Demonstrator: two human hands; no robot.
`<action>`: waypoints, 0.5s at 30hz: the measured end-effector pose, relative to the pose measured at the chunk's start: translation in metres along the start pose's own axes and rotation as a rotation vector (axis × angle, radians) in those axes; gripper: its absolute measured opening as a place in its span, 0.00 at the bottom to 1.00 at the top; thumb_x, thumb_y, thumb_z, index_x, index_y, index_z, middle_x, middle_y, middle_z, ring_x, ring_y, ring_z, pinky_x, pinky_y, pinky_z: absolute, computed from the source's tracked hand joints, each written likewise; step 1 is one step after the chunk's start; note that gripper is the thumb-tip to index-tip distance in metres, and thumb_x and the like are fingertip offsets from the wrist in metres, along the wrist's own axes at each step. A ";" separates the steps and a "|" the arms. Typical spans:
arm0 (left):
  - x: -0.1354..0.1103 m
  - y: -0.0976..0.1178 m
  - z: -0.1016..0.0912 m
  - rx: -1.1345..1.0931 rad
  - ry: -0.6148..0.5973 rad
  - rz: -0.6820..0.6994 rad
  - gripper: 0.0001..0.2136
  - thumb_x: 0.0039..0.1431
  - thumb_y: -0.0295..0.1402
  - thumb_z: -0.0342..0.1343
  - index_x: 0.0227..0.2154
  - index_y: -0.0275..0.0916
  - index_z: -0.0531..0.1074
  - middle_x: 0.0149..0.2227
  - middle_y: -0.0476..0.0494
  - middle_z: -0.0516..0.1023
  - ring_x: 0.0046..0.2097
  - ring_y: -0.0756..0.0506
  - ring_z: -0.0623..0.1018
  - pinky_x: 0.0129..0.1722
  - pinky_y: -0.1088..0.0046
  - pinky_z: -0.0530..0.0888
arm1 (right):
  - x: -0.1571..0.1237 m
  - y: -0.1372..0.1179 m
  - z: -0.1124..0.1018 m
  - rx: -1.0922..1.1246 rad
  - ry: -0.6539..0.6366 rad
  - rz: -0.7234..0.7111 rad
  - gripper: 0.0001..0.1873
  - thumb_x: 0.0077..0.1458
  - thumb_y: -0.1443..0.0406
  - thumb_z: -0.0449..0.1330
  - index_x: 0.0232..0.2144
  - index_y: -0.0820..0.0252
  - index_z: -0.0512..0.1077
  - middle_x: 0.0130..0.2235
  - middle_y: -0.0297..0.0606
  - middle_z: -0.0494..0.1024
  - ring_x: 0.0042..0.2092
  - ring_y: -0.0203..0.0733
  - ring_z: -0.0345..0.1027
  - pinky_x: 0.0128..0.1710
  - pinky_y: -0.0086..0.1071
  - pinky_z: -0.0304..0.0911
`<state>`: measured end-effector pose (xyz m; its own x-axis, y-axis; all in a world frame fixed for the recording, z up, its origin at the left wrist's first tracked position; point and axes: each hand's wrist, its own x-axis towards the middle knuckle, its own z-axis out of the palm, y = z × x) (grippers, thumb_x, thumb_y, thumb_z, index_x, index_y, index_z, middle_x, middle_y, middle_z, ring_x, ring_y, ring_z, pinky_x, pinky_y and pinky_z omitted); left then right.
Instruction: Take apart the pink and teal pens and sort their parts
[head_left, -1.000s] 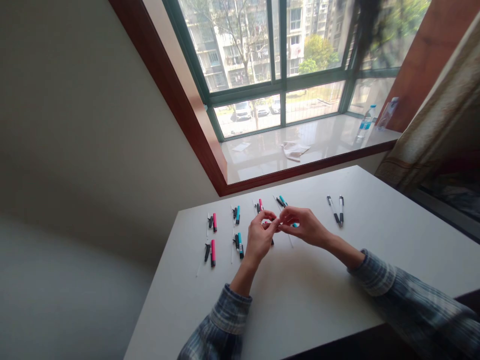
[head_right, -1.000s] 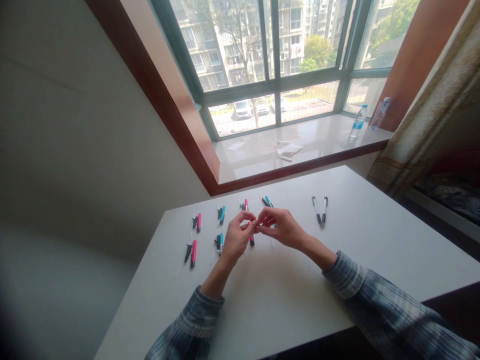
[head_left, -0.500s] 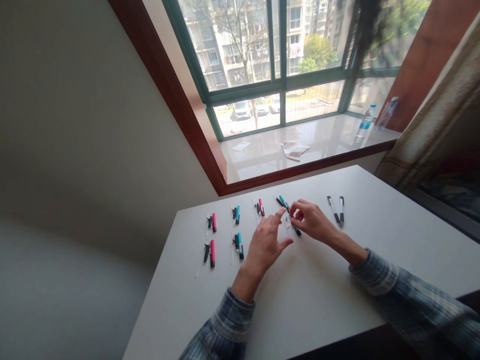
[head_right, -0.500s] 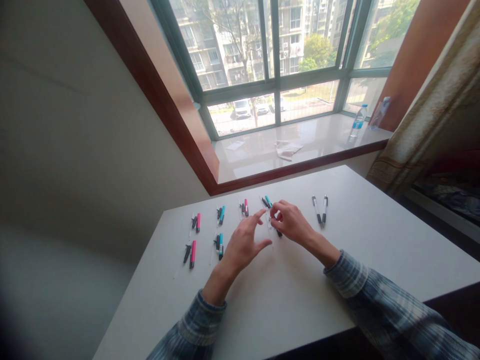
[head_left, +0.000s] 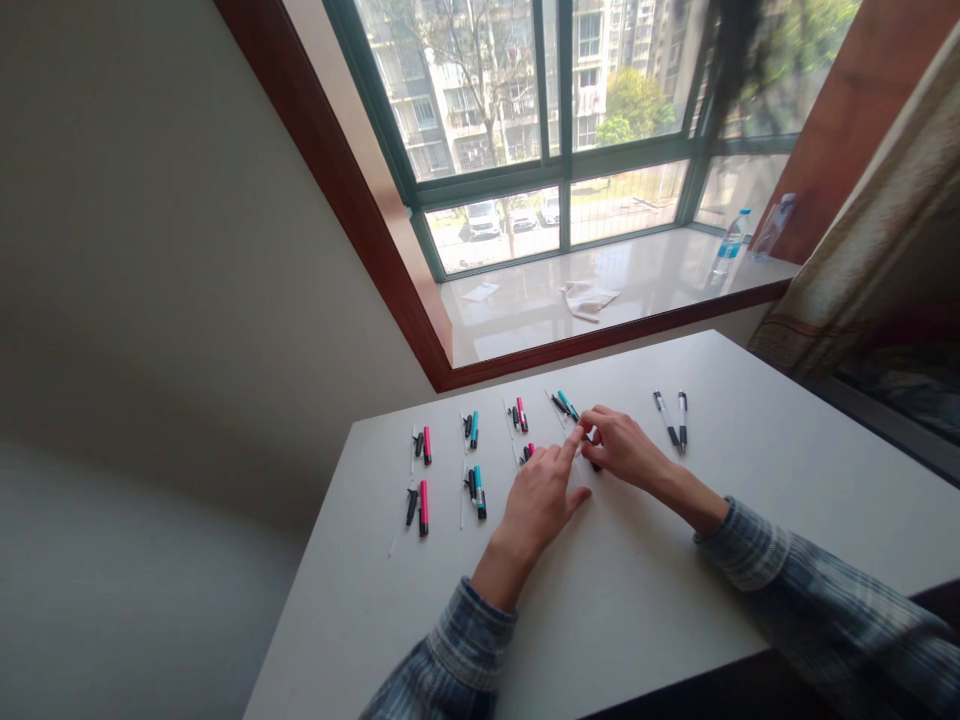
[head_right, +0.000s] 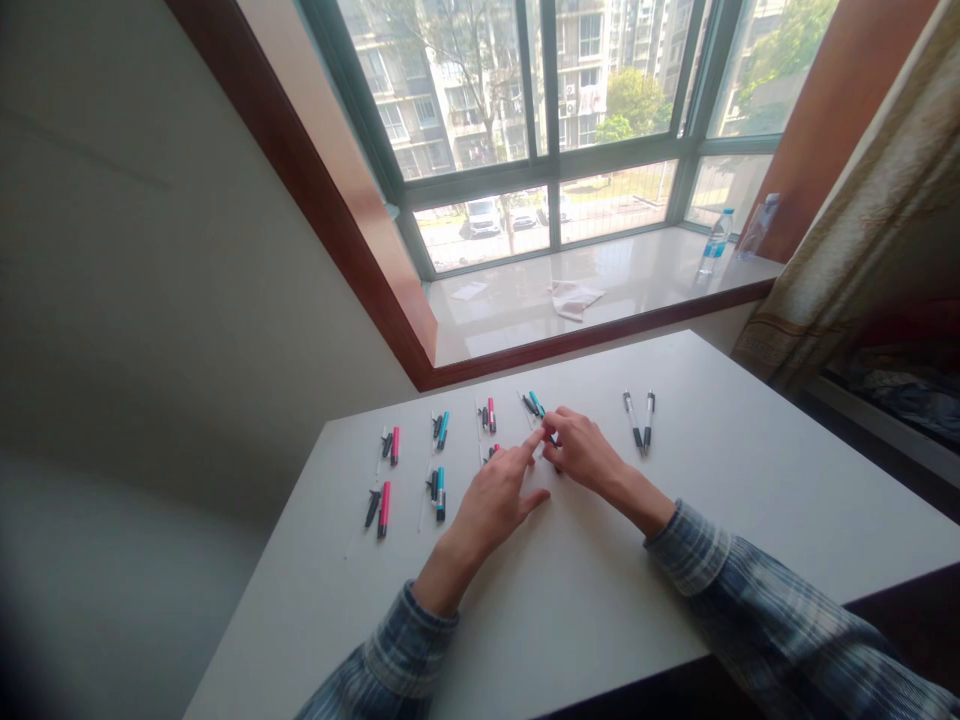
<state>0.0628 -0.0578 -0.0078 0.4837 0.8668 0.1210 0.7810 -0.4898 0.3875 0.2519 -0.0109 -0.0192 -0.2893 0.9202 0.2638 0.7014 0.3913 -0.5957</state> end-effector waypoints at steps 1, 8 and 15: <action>0.000 0.000 0.000 0.002 0.004 -0.004 0.43 0.59 0.32 0.66 0.72 0.49 0.49 0.49 0.43 0.78 0.52 0.39 0.77 0.58 0.57 0.72 | 0.000 0.000 -0.003 0.013 -0.009 -0.013 0.05 0.55 0.73 0.60 0.32 0.59 0.72 0.37 0.36 0.74 0.32 0.36 0.69 0.36 0.29 0.61; -0.001 -0.001 0.002 0.019 0.032 -0.008 0.43 0.61 0.32 0.65 0.72 0.49 0.46 0.49 0.42 0.78 0.51 0.40 0.77 0.54 0.60 0.74 | -0.002 0.003 -0.016 0.024 -0.069 -0.059 0.05 0.54 0.72 0.61 0.34 0.58 0.73 0.35 0.34 0.74 0.30 0.36 0.68 0.33 0.29 0.60; -0.001 0.000 0.006 0.011 0.046 -0.022 0.45 0.60 0.32 0.65 0.73 0.50 0.43 0.49 0.42 0.78 0.51 0.39 0.77 0.54 0.58 0.74 | -0.002 0.001 -0.004 0.003 -0.060 -0.068 0.06 0.54 0.74 0.60 0.32 0.59 0.71 0.33 0.35 0.73 0.31 0.36 0.67 0.34 0.28 0.59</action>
<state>0.0652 -0.0591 -0.0133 0.4481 0.8804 0.1549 0.7952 -0.4718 0.3809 0.2560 -0.0127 -0.0171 -0.3753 0.8903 0.2577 0.6768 0.4532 -0.5800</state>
